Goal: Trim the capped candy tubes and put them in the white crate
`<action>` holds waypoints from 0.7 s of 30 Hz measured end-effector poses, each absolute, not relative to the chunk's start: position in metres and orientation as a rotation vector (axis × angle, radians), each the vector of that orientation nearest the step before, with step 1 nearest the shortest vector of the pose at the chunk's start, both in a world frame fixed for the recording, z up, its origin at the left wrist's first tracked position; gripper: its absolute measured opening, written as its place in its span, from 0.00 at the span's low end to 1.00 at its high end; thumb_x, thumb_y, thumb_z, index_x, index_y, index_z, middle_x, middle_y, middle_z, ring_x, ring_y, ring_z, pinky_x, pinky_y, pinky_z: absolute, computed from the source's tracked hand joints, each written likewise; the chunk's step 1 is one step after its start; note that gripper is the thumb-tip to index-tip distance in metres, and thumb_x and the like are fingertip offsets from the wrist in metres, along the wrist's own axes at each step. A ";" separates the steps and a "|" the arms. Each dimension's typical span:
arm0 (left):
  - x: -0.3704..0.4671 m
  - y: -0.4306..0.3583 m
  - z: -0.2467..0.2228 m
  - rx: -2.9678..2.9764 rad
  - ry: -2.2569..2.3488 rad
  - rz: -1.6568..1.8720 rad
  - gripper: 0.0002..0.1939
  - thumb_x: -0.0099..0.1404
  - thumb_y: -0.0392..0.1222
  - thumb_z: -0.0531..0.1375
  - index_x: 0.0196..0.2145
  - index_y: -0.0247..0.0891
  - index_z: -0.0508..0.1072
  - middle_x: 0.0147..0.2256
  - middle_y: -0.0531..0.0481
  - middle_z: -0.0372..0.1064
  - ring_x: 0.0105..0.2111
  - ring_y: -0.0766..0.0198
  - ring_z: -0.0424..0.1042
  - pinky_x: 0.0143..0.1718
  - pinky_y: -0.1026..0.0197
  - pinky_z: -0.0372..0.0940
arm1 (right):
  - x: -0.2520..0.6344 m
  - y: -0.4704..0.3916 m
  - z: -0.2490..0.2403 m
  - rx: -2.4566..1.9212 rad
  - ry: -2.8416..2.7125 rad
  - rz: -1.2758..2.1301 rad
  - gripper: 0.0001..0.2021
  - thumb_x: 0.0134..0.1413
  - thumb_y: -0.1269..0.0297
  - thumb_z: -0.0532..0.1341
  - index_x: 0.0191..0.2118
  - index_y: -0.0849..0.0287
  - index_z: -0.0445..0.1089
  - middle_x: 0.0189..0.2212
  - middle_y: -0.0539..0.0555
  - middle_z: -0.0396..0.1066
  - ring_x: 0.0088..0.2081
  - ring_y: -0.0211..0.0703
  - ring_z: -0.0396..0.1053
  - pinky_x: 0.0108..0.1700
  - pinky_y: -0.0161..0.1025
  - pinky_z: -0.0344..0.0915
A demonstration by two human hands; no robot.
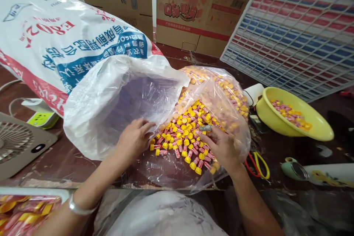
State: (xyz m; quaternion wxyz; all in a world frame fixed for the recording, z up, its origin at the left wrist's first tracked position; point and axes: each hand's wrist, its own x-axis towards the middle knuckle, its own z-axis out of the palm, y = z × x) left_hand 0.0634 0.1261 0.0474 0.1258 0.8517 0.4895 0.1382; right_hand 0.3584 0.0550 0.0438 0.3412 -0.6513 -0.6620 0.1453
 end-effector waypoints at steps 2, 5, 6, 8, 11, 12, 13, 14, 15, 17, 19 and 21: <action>0.067 0.100 0.051 2.227 1.233 0.488 0.16 0.71 0.44 0.55 0.52 0.41 0.75 0.46 0.43 0.73 0.42 0.56 0.74 0.44 0.57 0.67 | 0.341 0.049 0.047 -1.509 -1.659 0.511 0.11 0.62 0.54 0.63 0.38 0.56 0.68 0.34 0.53 0.77 0.36 0.45 0.76 0.38 0.40 0.74; 0.078 0.067 0.056 1.930 1.085 0.522 0.15 0.67 0.47 0.61 0.50 0.42 0.77 0.45 0.46 0.76 0.44 0.56 0.74 0.46 0.58 0.65 | 0.312 0.044 0.054 -1.342 -1.605 0.685 0.14 0.57 0.53 0.68 0.38 0.56 0.67 0.33 0.52 0.76 0.34 0.42 0.77 0.38 0.38 0.75; 0.081 0.059 0.057 1.855 1.080 0.545 0.15 0.66 0.47 0.63 0.49 0.41 0.77 0.44 0.47 0.76 0.44 0.56 0.73 0.46 0.58 0.64 | 0.305 0.043 0.056 -1.313 -1.644 0.695 0.14 0.57 0.53 0.68 0.37 0.56 0.67 0.32 0.51 0.76 0.33 0.42 0.76 0.38 0.38 0.74; 0.087 0.051 0.057 1.708 1.068 0.598 0.14 0.65 0.48 0.64 0.44 0.39 0.78 0.38 0.49 0.76 0.39 0.58 0.72 0.41 0.60 0.63 | 0.295 0.041 0.063 -1.269 -1.796 0.636 0.13 0.61 0.54 0.65 0.32 0.56 0.67 0.28 0.50 0.74 0.31 0.41 0.75 0.37 0.37 0.73; 0.092 0.047 0.056 1.445 0.989 0.678 0.15 0.64 0.51 0.64 0.34 0.35 0.76 0.28 0.53 0.69 0.30 0.64 0.65 0.32 0.63 0.58 | 0.291 0.037 0.071 -1.143 -2.046 0.568 0.12 0.66 0.55 0.60 0.34 0.57 0.69 0.31 0.53 0.74 0.37 0.44 0.75 0.42 0.41 0.73; 0.093 0.046 0.055 1.346 0.962 0.708 0.16 0.63 0.52 0.64 0.32 0.34 0.74 0.26 0.54 0.66 0.28 0.66 0.63 0.30 0.64 0.57 | 0.290 0.035 0.071 -1.096 -2.109 0.562 0.12 0.64 0.54 0.61 0.38 0.58 0.69 0.36 0.56 0.76 0.42 0.47 0.75 0.47 0.44 0.73; 0.094 0.045 0.054 1.245 0.939 0.738 0.17 0.63 0.53 0.65 0.30 0.34 0.73 0.25 0.55 0.64 0.27 0.67 0.61 0.29 0.65 0.55 | 0.288 0.032 0.070 -1.069 -2.158 0.539 0.14 0.62 0.52 0.64 0.43 0.58 0.69 0.43 0.59 0.75 0.48 0.51 0.74 0.52 0.48 0.72; 0.096 0.044 0.053 1.145 0.922 0.764 0.17 0.62 0.53 0.65 0.30 0.34 0.72 0.24 0.55 0.63 0.26 0.68 0.60 0.28 0.65 0.55 | 0.286 0.030 0.066 -1.063 -2.190 0.487 0.20 0.58 0.51 0.67 0.48 0.59 0.68 0.48 0.62 0.74 0.53 0.55 0.71 0.55 0.52 0.70; 0.098 0.042 0.051 1.053 0.906 0.782 0.18 0.60 0.53 0.67 0.29 0.34 0.71 0.24 0.56 0.63 0.26 0.69 0.60 0.28 0.66 0.55 | 0.283 0.028 0.061 -1.078 -2.198 0.412 0.25 0.54 0.50 0.69 0.51 0.60 0.66 0.52 0.65 0.72 0.56 0.57 0.69 0.57 0.55 0.69; 0.104 0.039 0.048 0.877 0.868 0.786 0.19 0.58 0.53 0.69 0.29 0.34 0.70 0.25 0.55 0.65 0.26 0.69 0.63 0.30 0.66 0.59 | 0.275 0.025 0.048 -1.122 -2.155 0.245 0.28 0.50 0.52 0.71 0.52 0.60 0.64 0.51 0.66 0.71 0.55 0.60 0.69 0.57 0.59 0.69; 0.110 0.037 0.045 0.739 0.825 0.765 0.20 0.55 0.53 0.70 0.30 0.34 0.69 0.26 0.53 0.68 0.27 0.67 0.68 0.32 0.63 0.64 | 0.267 0.024 0.037 -1.145 -2.095 0.150 0.26 0.50 0.54 0.71 0.50 0.59 0.63 0.45 0.64 0.72 0.52 0.60 0.70 0.56 0.62 0.68; 0.113 0.038 0.042 0.680 0.807 0.739 0.19 0.53 0.50 0.71 0.32 0.35 0.68 0.27 0.53 0.69 0.28 0.65 0.70 0.35 0.61 0.66 | 0.263 0.025 0.034 -1.150 -2.099 0.150 0.26 0.49 0.53 0.71 0.49 0.58 0.63 0.43 0.63 0.73 0.51 0.61 0.71 0.57 0.65 0.66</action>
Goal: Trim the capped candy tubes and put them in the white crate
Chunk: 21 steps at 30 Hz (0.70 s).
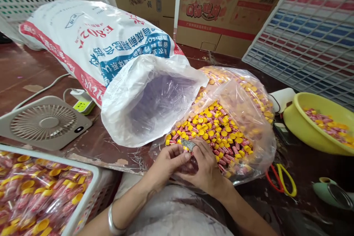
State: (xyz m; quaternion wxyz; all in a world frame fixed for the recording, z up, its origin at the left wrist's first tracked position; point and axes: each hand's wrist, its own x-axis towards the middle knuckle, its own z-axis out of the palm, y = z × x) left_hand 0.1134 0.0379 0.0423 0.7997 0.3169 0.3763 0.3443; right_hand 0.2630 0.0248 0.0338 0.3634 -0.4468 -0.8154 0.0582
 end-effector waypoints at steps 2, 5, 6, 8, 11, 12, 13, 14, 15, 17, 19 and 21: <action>0.110 0.045 0.042 0.792 0.840 0.721 0.16 0.52 0.44 0.69 0.33 0.35 0.68 0.27 0.55 0.66 0.27 0.66 0.68 0.33 0.62 0.65 | 0.265 0.027 0.038 -1.143 -2.191 0.238 0.30 0.46 0.52 0.73 0.51 0.57 0.63 0.49 0.64 0.71 0.55 0.62 0.68 0.60 0.65 0.63; 0.091 0.065 0.049 1.403 1.047 0.626 0.07 0.56 0.34 0.62 0.35 0.36 0.71 0.27 0.55 0.64 0.27 0.66 0.65 0.30 0.64 0.62 | 0.283 0.034 0.048 -1.227 -2.292 0.358 0.42 0.43 0.51 0.75 0.60 0.59 0.57 0.61 0.67 0.63 0.64 0.63 0.59 0.62 0.60 0.63; 0.081 0.073 0.053 1.686 1.174 0.548 0.08 0.57 0.31 0.58 0.36 0.36 0.72 0.29 0.53 0.65 0.28 0.64 0.65 0.30 0.63 0.61 | 0.293 0.037 0.049 -1.309 -2.254 0.338 0.42 0.45 0.51 0.74 0.62 0.59 0.56 0.61 0.67 0.63 0.64 0.62 0.60 0.60 0.58 0.65; 0.060 0.090 0.064 2.203 1.495 0.310 0.15 0.59 0.24 0.53 0.37 0.35 0.75 0.34 0.46 0.67 0.33 0.58 0.68 0.32 0.60 0.62 | 0.316 0.042 0.047 -1.510 -2.129 0.225 0.31 0.54 0.53 0.69 0.59 0.59 0.59 0.54 0.65 0.69 0.57 0.60 0.68 0.54 0.55 0.69; 0.032 0.108 0.075 2.597 1.818 -0.086 0.19 0.61 0.22 0.47 0.37 0.30 0.76 0.39 0.34 0.67 0.37 0.46 0.70 0.29 0.55 0.61 | 0.347 0.044 0.042 -1.750 -2.061 0.074 0.09 0.63 0.60 0.61 0.45 0.58 0.67 0.41 0.59 0.74 0.44 0.54 0.74 0.44 0.47 0.70; 0.026 0.113 0.075 2.659 1.836 -0.174 0.20 0.63 0.22 0.46 0.36 0.30 0.77 0.39 0.32 0.67 0.37 0.44 0.71 0.28 0.54 0.60 | 0.353 0.042 0.041 -1.800 -2.076 0.063 0.06 0.65 0.62 0.59 0.42 0.58 0.68 0.39 0.58 0.75 0.41 0.52 0.74 0.42 0.44 0.69; 0.021 0.116 0.074 2.701 1.828 -0.232 0.19 0.64 0.23 0.46 0.34 0.29 0.77 0.39 0.31 0.67 0.38 0.42 0.71 0.27 0.53 0.60 | 0.358 0.040 0.041 -1.837 -2.093 0.067 0.05 0.65 0.63 0.58 0.40 0.58 0.68 0.37 0.57 0.75 0.40 0.50 0.75 0.41 0.42 0.68; 0.017 0.119 0.072 2.729 1.809 -0.261 0.19 0.64 0.24 0.46 0.32 0.30 0.77 0.39 0.31 0.67 0.38 0.41 0.70 0.27 0.53 0.60 | 0.359 0.037 0.041 -1.863 -2.106 0.078 0.05 0.66 0.64 0.58 0.38 0.57 0.69 0.36 0.55 0.75 0.38 0.48 0.74 0.39 0.40 0.67; 0.015 0.122 0.070 2.750 1.784 -0.266 0.18 0.64 0.25 0.47 0.30 0.31 0.77 0.39 0.31 0.67 0.39 0.41 0.70 0.28 0.53 0.60 | 0.359 0.035 0.041 -1.885 -2.117 0.088 0.06 0.66 0.65 0.58 0.37 0.57 0.69 0.35 0.54 0.75 0.37 0.47 0.74 0.38 0.39 0.66; 0.013 0.125 0.066 2.770 1.735 -0.221 0.17 0.64 0.25 0.49 0.30 0.32 0.77 0.39 0.32 0.68 0.43 0.40 0.70 0.31 0.53 0.62 | 0.353 0.030 0.040 -1.915 -2.149 0.090 0.07 0.66 0.65 0.58 0.35 0.56 0.69 0.33 0.52 0.74 0.35 0.44 0.73 0.37 0.37 0.64; 0.013 0.125 0.064 2.743 1.679 -0.095 0.17 0.65 0.27 0.49 0.38 0.33 0.77 0.41 0.34 0.70 0.45 0.41 0.70 0.36 0.52 0.64 | 0.344 0.028 0.037 -1.933 -2.199 0.061 0.07 0.65 0.65 0.60 0.34 0.56 0.70 0.33 0.52 0.73 0.36 0.44 0.72 0.36 0.36 0.63; 0.017 0.119 0.064 2.624 1.573 0.083 0.17 0.67 0.33 0.50 0.47 0.34 0.74 0.44 0.37 0.73 0.44 0.44 0.72 0.40 0.52 0.65 | 0.335 0.029 0.032 -1.941 -2.252 0.012 0.04 0.64 0.66 0.61 0.36 0.56 0.71 0.35 0.53 0.72 0.39 0.45 0.71 0.38 0.37 0.63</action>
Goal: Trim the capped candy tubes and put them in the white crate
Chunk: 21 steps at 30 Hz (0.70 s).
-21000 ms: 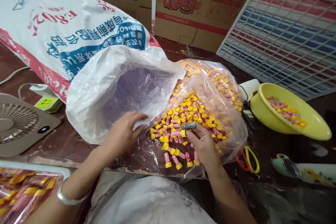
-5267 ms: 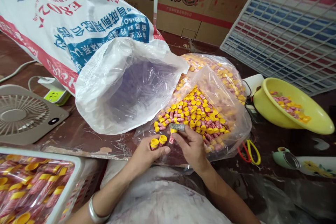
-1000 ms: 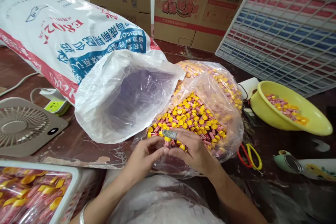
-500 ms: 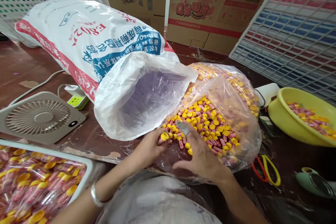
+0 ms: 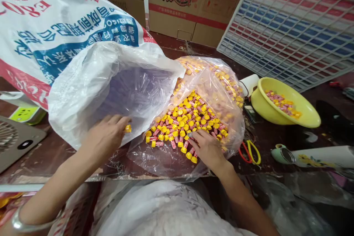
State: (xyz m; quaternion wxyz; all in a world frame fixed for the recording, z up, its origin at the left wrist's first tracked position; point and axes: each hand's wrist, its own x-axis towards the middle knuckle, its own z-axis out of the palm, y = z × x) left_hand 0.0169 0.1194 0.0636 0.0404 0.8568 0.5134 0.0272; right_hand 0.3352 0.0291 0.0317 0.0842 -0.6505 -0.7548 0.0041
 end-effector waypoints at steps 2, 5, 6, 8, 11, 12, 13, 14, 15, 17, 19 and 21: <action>0.025 0.107 0.063 2.424 1.400 0.252 0.17 0.69 0.42 0.53 0.51 0.37 0.72 0.44 0.41 0.75 0.42 0.49 0.74 0.41 0.54 0.67 | 0.330 0.033 0.025 -1.951 -2.297 -0.025 0.02 0.64 0.67 0.61 0.39 0.55 0.72 0.39 0.55 0.71 0.41 0.46 0.71 0.39 0.37 0.64; 0.045 0.081 0.058 2.113 1.189 0.426 0.17 0.69 0.50 0.55 0.49 0.40 0.73 0.45 0.45 0.76 0.43 0.53 0.75 0.44 0.56 0.67 | 0.330 0.040 0.017 -1.969 -2.344 -0.013 0.03 0.62 0.69 0.62 0.39 0.55 0.72 0.41 0.56 0.70 0.41 0.47 0.71 0.39 0.38 0.66; 0.053 0.072 0.055 2.017 1.162 0.464 0.17 0.68 0.50 0.55 0.48 0.41 0.74 0.46 0.45 0.76 0.44 0.54 0.75 0.46 0.56 0.67 | 0.331 0.041 0.015 -1.960 -2.345 0.009 0.02 0.61 0.70 0.62 0.39 0.56 0.71 0.42 0.56 0.70 0.41 0.47 0.71 0.39 0.38 0.66; 0.068 0.057 0.047 1.837 1.130 0.512 0.16 0.67 0.50 0.57 0.47 0.40 0.75 0.48 0.45 0.76 0.46 0.53 0.74 0.48 0.56 0.66 | 0.333 0.041 0.014 -1.894 -2.278 0.083 0.02 0.61 0.71 0.63 0.38 0.58 0.70 0.41 0.57 0.71 0.41 0.47 0.72 0.40 0.39 0.68; 0.087 0.042 0.037 1.620 1.063 0.533 0.15 0.66 0.50 0.60 0.45 0.39 0.76 0.44 0.46 0.77 0.44 0.54 0.74 0.47 0.56 0.66 | 0.330 0.035 0.016 -1.722 -1.930 0.299 0.04 0.63 0.65 0.62 0.39 0.58 0.67 0.37 0.55 0.74 0.39 0.47 0.74 0.41 0.40 0.71; 0.092 0.039 0.035 1.569 1.040 0.541 0.15 0.65 0.50 0.60 0.44 0.38 0.76 0.42 0.47 0.77 0.43 0.55 0.74 0.46 0.56 0.66 | 0.326 0.031 0.019 -1.655 -1.796 0.388 0.05 0.63 0.62 0.62 0.40 0.57 0.67 0.36 0.55 0.74 0.38 0.46 0.74 0.42 0.41 0.71; 0.096 0.037 0.035 1.517 1.019 0.549 0.15 0.65 0.50 0.61 0.43 0.37 0.76 0.41 0.47 0.77 0.41 0.55 0.74 0.45 0.56 0.67 | 0.321 0.028 0.022 -1.590 -1.689 0.470 0.06 0.63 0.60 0.62 0.41 0.57 0.67 0.36 0.54 0.75 0.38 0.45 0.75 0.42 0.41 0.72; 0.099 0.036 0.035 1.466 0.993 0.561 0.15 0.64 0.50 0.61 0.43 0.37 0.76 0.39 0.47 0.77 0.40 0.56 0.74 0.45 0.56 0.67 | 0.316 0.025 0.025 -1.531 -1.625 0.543 0.07 0.63 0.59 0.62 0.42 0.56 0.67 0.36 0.53 0.76 0.38 0.45 0.76 0.42 0.41 0.73; 0.102 0.036 0.036 1.415 0.961 0.579 0.15 0.65 0.51 0.61 0.42 0.36 0.76 0.38 0.47 0.77 0.39 0.56 0.74 0.44 0.56 0.67 | 0.310 0.022 0.030 -1.477 -1.603 0.597 0.08 0.64 0.59 0.62 0.42 0.56 0.68 0.37 0.53 0.76 0.38 0.44 0.76 0.43 0.40 0.73; 0.105 0.036 0.040 1.300 0.896 0.623 0.15 0.65 0.51 0.62 0.40 0.35 0.75 0.37 0.47 0.76 0.38 0.57 0.74 0.44 0.56 0.68 | 0.300 0.018 0.039 -1.383 -1.661 0.648 0.06 0.65 0.60 0.61 0.42 0.56 0.70 0.38 0.53 0.75 0.40 0.44 0.75 0.44 0.40 0.73; 0.107 0.036 0.043 1.195 0.879 0.676 0.15 0.64 0.51 0.63 0.37 0.35 0.75 0.35 0.47 0.76 0.37 0.57 0.74 0.43 0.57 0.68 | 0.293 0.017 0.046 -1.295 -1.778 0.653 0.06 0.66 0.61 0.60 0.43 0.55 0.71 0.39 0.53 0.74 0.43 0.44 0.74 0.47 0.41 0.72; 0.107 0.036 0.044 1.076 0.876 0.710 0.16 0.62 0.52 0.65 0.37 0.34 0.75 0.35 0.47 0.76 0.36 0.58 0.75 0.42 0.58 0.69 | 0.290 0.015 0.048 -1.215 -1.922 0.615 0.11 0.64 0.58 0.62 0.48 0.56 0.69 0.43 0.56 0.73 0.48 0.47 0.72 0.51 0.45 0.71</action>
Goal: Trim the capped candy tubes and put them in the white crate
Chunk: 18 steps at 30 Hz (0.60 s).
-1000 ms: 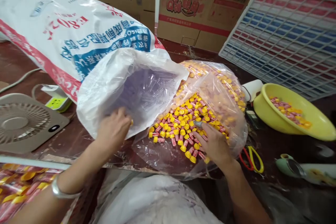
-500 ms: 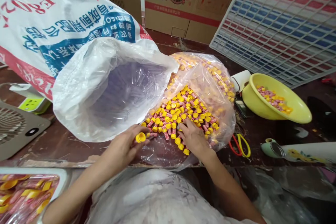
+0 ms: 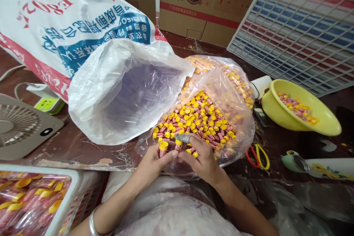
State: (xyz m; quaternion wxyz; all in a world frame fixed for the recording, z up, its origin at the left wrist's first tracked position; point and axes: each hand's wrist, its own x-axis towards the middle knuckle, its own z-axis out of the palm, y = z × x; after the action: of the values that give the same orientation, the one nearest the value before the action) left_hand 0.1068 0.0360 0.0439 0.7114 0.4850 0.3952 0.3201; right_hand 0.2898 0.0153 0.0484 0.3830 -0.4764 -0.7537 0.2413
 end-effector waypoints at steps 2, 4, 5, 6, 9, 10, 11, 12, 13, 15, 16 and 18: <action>0.108 0.035 0.043 0.906 0.848 0.716 0.17 0.60 0.51 0.67 0.39 0.34 0.75 0.36 0.47 0.77 0.34 0.59 0.76 0.40 0.58 0.70 | 0.287 0.014 0.045 -1.186 -2.052 0.513 0.25 0.56 0.52 0.68 0.54 0.58 0.65 0.49 0.61 0.71 0.53 0.54 0.69 0.55 0.52 0.69; 0.110 0.033 0.042 0.729 0.811 0.715 0.19 0.58 0.50 0.69 0.40 0.34 0.74 0.35 0.46 0.77 0.32 0.59 0.77 0.39 0.58 0.71 | 0.284 0.012 0.038 -1.201 -2.114 0.365 0.33 0.48 0.50 0.72 0.55 0.60 0.63 0.49 0.64 0.69 0.53 0.59 0.68 0.55 0.57 0.70; 0.112 0.032 0.041 0.664 0.800 0.718 0.20 0.57 0.50 0.70 0.40 0.34 0.73 0.33 0.47 0.77 0.30 0.60 0.77 0.38 0.58 0.71 | 0.282 0.011 0.034 -1.215 -2.114 0.296 0.33 0.47 0.51 0.73 0.53 0.61 0.63 0.48 0.64 0.69 0.52 0.60 0.69 0.53 0.58 0.70; 0.114 0.031 0.040 0.625 0.791 0.722 0.20 0.56 0.50 0.71 0.39 0.33 0.72 0.32 0.47 0.76 0.29 0.61 0.77 0.37 0.59 0.71 | 0.279 0.010 0.031 -1.229 -2.102 0.246 0.31 0.47 0.52 0.73 0.52 0.60 0.63 0.46 0.64 0.69 0.50 0.60 0.69 0.51 0.58 0.71; 0.115 0.031 0.040 0.650 0.756 0.679 0.20 0.55 0.50 0.71 0.37 0.33 0.72 0.29 0.49 0.74 0.28 0.63 0.74 0.35 0.62 0.69 | 0.274 0.010 0.029 -1.240 -2.079 0.200 0.29 0.46 0.52 0.73 0.48 0.59 0.62 0.43 0.62 0.69 0.48 0.60 0.69 0.50 0.58 0.72; 0.113 0.033 0.041 0.708 0.757 0.648 0.20 0.55 0.49 0.71 0.36 0.33 0.72 0.28 0.50 0.74 0.27 0.64 0.73 0.33 0.63 0.68 | 0.274 0.011 0.031 -1.226 -2.101 0.218 0.31 0.45 0.51 0.74 0.49 0.59 0.62 0.44 0.62 0.69 0.50 0.61 0.69 0.52 0.59 0.71; 0.110 0.036 0.043 0.803 0.773 0.619 0.18 0.55 0.49 0.70 0.36 0.33 0.72 0.28 0.51 0.73 0.27 0.65 0.72 0.31 0.64 0.66 | 0.277 0.013 0.034 -1.210 -2.137 0.252 0.34 0.43 0.50 0.75 0.51 0.59 0.61 0.47 0.63 0.69 0.52 0.62 0.68 0.55 0.59 0.69; 0.104 0.042 0.045 0.942 0.809 0.600 0.16 0.56 0.48 0.69 0.35 0.34 0.72 0.27 0.52 0.71 0.26 0.65 0.70 0.30 0.65 0.65 | 0.281 0.016 0.037 -1.202 -2.176 0.297 0.38 0.42 0.49 0.75 0.54 0.59 0.60 0.50 0.64 0.68 0.55 0.62 0.66 0.57 0.59 0.67; 0.097 0.048 0.048 1.125 0.874 0.589 0.13 0.57 0.46 0.67 0.34 0.35 0.72 0.27 0.53 0.70 0.27 0.65 0.69 0.30 0.65 0.63 | 0.287 0.019 0.039 -1.208 -2.203 0.334 0.41 0.41 0.48 0.75 0.57 0.59 0.59 0.53 0.65 0.67 0.58 0.62 0.64 0.59 0.58 0.66; 0.079 0.066 0.056 1.605 1.096 0.551 0.06 0.60 0.41 0.63 0.35 0.36 0.72 0.30 0.52 0.70 0.29 0.62 0.70 0.31 0.63 0.62 | 0.304 0.025 0.042 -1.298 -2.173 0.328 0.40 0.46 0.47 0.73 0.59 0.60 0.59 0.55 0.65 0.66 0.58 0.60 0.65 0.58 0.54 0.67; 0.069 0.076 0.060 1.868 1.247 0.486 0.04 0.61 0.37 0.60 0.36 0.36 0.72 0.33 0.49 0.71 0.31 0.60 0.71 0.33 0.61 0.63 | 0.314 0.027 0.042 -1.376 -2.132 0.283 0.33 0.51 0.49 0.71 0.57 0.60 0.61 0.53 0.64 0.68 0.56 0.59 0.67 0.55 0.52 0.68; 0.050 0.097 0.063 2.316 1.565 0.214 0.11 0.61 0.29 0.55 0.40 0.35 0.73 0.38 0.43 0.71 0.34 0.55 0.72 0.34 0.58 0.63 | 0.331 0.029 0.039 -1.543 -2.080 0.167 0.14 0.62 0.56 0.64 0.46 0.59 0.67 0.42 0.59 0.72 0.46 0.54 0.72 0.47 0.47 0.70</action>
State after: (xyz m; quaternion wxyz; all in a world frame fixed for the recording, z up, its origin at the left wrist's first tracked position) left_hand 0.0498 0.0968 0.0634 0.1685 0.8144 0.5502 0.0751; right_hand 0.3311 0.0289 0.0386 0.2696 -0.5726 -0.7718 0.0618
